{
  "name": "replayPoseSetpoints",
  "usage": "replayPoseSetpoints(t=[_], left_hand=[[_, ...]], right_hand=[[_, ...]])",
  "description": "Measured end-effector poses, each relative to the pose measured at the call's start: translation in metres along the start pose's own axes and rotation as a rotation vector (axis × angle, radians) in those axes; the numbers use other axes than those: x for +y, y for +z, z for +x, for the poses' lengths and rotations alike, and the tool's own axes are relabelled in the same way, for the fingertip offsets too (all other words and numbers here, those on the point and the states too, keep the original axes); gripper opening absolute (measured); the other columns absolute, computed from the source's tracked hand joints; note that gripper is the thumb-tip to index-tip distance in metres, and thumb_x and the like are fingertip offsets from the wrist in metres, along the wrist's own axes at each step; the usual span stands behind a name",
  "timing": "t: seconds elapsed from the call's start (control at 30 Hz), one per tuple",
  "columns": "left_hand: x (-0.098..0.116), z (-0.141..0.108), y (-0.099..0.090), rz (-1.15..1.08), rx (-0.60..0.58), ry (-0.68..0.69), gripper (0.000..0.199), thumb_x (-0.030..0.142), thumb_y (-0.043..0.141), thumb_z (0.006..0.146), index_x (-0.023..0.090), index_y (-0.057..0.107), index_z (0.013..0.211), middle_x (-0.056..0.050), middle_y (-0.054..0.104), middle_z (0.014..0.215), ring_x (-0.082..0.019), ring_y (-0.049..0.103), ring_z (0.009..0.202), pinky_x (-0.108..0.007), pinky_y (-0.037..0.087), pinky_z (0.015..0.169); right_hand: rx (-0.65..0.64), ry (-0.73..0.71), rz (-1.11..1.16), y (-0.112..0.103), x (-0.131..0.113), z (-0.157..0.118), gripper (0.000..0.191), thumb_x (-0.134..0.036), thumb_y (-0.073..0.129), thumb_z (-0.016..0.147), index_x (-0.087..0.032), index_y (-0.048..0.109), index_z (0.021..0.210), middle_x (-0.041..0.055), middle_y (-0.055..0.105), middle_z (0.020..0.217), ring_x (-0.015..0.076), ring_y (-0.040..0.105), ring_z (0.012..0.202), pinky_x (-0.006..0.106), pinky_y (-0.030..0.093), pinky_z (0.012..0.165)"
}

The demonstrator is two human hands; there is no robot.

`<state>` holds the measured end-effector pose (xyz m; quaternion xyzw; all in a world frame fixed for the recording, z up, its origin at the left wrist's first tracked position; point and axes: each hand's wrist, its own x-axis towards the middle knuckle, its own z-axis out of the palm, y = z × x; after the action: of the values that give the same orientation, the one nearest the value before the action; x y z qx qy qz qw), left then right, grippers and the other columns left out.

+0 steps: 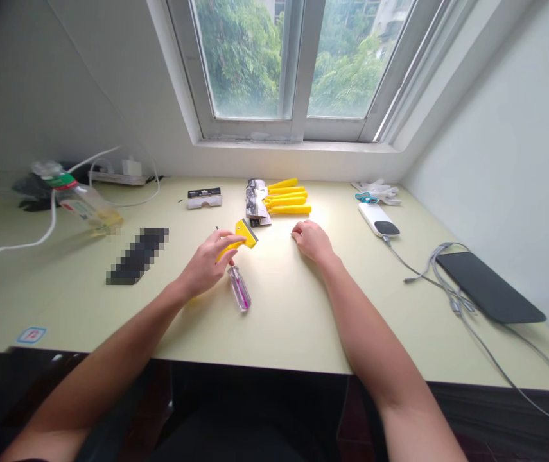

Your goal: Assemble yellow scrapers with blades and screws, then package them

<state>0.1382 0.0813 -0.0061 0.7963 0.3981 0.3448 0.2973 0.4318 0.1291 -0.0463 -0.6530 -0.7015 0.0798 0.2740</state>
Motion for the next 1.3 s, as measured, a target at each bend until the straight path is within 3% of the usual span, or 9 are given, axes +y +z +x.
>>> replayPoseSetpoints(t=[0.17,0.27,0.33,0.43,0.67,0.87,1.03,1.17,1.3], left_hand=[[0.004,0.004,-0.008,-0.576,-0.064,-0.196,0.038,0.045,0.064,0.088,0.026,0.059,0.121,-0.01,0.056,0.125,-0.012,0.068,0.065,-0.024,0.053,0.05],[0.002,0.006,-0.011,-0.911,-0.162,-0.253,0.042,0.044,0.071,0.084,0.028,0.052,0.117,-0.007,0.059,0.118,-0.016,0.07,0.067,-0.023,0.051,0.047],[0.001,0.005,-0.009,-1.018,-0.242,-0.277,0.041,0.042,0.072,0.083,0.028,0.05,0.115,-0.004,0.061,0.107,-0.017,0.071,0.068,-0.022,0.05,0.047],[0.0,0.004,-0.004,-1.067,-0.322,-0.305,0.04,0.04,0.072,0.084,0.028,0.05,0.115,-0.002,0.061,0.099,-0.017,0.07,0.069,-0.022,0.049,0.048],[0.004,0.002,-0.002,-1.046,-0.368,-0.306,0.035,0.037,0.069,0.087,0.027,0.051,0.115,-0.002,0.059,0.096,-0.015,0.068,0.069,-0.023,0.051,0.052],[0.009,0.001,-0.002,-1.046,-0.351,-0.304,0.033,0.037,0.07,0.087,0.025,0.053,0.112,-0.006,0.057,0.111,-0.013,0.067,0.067,-0.02,0.048,0.045],[0.008,0.001,-0.001,-0.994,-0.31,-0.307,0.039,0.031,0.078,0.078,0.023,0.056,0.109,-0.009,0.053,0.129,-0.021,0.069,0.089,-0.024,0.056,0.05],[0.006,0.0,-0.001,-0.957,-0.313,-0.305,0.041,0.023,0.083,0.071,0.022,0.058,0.104,-0.007,0.058,0.125,-0.019,0.068,0.084,-0.027,0.058,0.057],[0.006,-0.001,0.001,-0.969,-0.315,-0.286,0.036,0.023,0.081,0.073,0.021,0.059,0.102,-0.008,0.058,0.126,-0.017,0.069,0.08,-0.026,0.057,0.058]], right_hand=[[0.044,-0.102,0.101,-0.01,-0.039,-0.012,0.011,-0.023,0.06,0.089,-0.019,0.069,0.084,0.0058,0.067,0.085,0.0188,0.061,0.078,0.033,0.048,0.075],[0.194,-0.302,0.308,-0.018,-0.08,-0.028,0.012,-0.03,0.06,0.093,-0.022,0.067,0.088,0.0051,0.066,0.087,0.0187,0.061,0.078,0.033,0.049,0.073],[0.255,-0.413,0.372,-0.02,-0.102,-0.038,0.011,-0.028,0.059,0.094,-0.023,0.066,0.088,0.0052,0.065,0.086,0.019,0.061,0.079,0.034,0.049,0.073],[0.267,-0.482,0.381,-0.017,-0.116,-0.046,0.01,-0.026,0.058,0.095,-0.023,0.064,0.087,0.0057,0.064,0.086,0.0196,0.06,0.078,0.035,0.049,0.073],[0.196,-0.453,0.358,-0.012,-0.109,-0.045,0.013,-0.027,0.057,0.095,-0.024,0.061,0.083,0.0053,0.063,0.084,0.0205,0.058,0.077,0.037,0.048,0.075],[0.188,-0.394,0.475,-0.015,-0.11,-0.043,0.007,-0.027,0.062,0.092,-0.023,0.058,0.096,0.0054,0.064,0.094,0.0203,0.06,0.086,0.036,0.049,0.08],[0.018,-0.306,0.624,-0.018,-0.108,-0.041,0.014,-0.032,0.063,0.091,-0.024,0.06,0.101,0.0045,0.067,0.098,0.02,0.062,0.09,0.036,0.051,0.085],[-0.086,-0.281,0.709,-0.023,-0.107,-0.039,0.015,-0.033,0.066,0.088,-0.023,0.061,0.098,0.0035,0.067,0.097,0.0196,0.063,0.092,0.035,0.052,0.084],[-0.179,-0.291,0.759,-0.029,-0.107,-0.039,0.015,-0.033,0.067,0.087,-0.023,0.063,0.097,0.0036,0.066,0.096,0.0192,0.063,0.091,0.035,0.053,0.081]])
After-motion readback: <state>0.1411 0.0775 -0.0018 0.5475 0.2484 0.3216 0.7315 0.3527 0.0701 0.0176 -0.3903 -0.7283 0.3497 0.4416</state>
